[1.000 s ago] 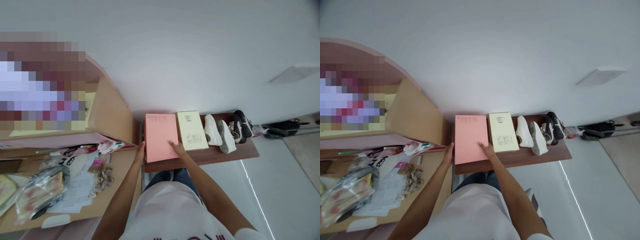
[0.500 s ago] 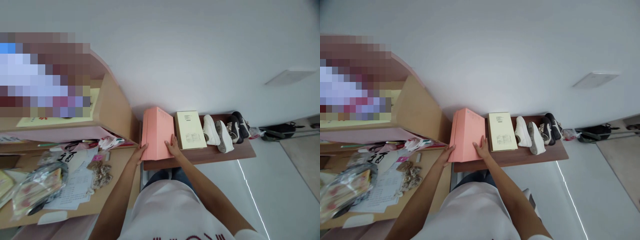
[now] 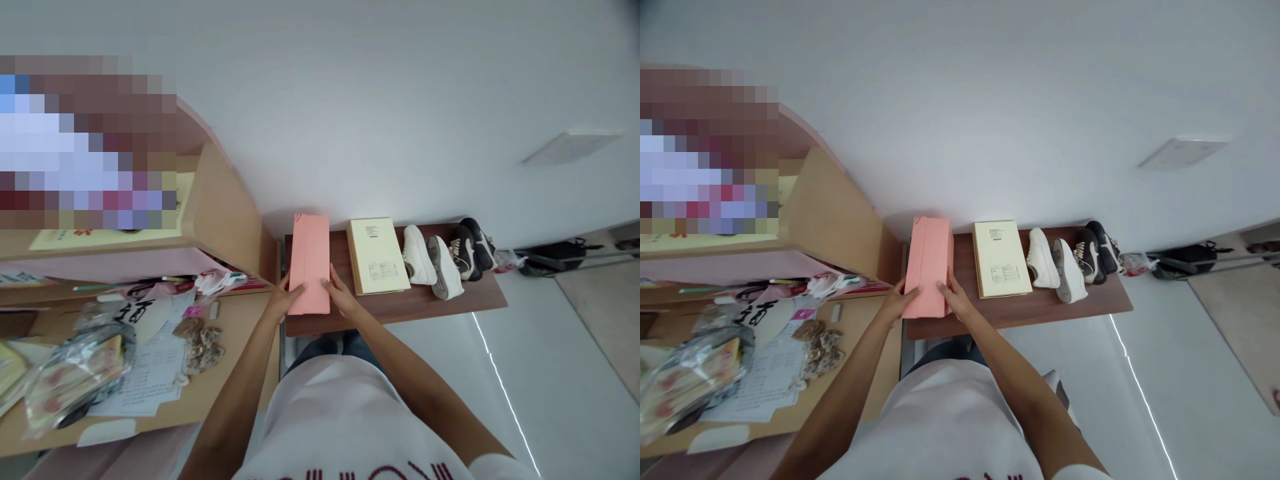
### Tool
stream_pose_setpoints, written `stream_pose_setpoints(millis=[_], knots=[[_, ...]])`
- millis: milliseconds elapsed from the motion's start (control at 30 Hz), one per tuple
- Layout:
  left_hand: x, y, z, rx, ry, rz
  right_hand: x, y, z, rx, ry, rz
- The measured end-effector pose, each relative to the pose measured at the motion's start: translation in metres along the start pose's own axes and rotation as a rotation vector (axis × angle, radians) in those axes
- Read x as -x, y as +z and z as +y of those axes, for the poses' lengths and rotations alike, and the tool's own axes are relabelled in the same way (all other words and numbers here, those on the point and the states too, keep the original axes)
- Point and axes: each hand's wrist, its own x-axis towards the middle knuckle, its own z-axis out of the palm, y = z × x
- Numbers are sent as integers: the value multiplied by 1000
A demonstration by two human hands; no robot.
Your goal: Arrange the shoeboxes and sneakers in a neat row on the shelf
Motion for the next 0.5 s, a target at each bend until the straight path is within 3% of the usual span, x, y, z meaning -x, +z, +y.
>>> stream_pose_setpoints(millis=[500], knots=[[-5, 21, -12, -28, 55, 57, -10, -12, 4, 93, 0, 82]])
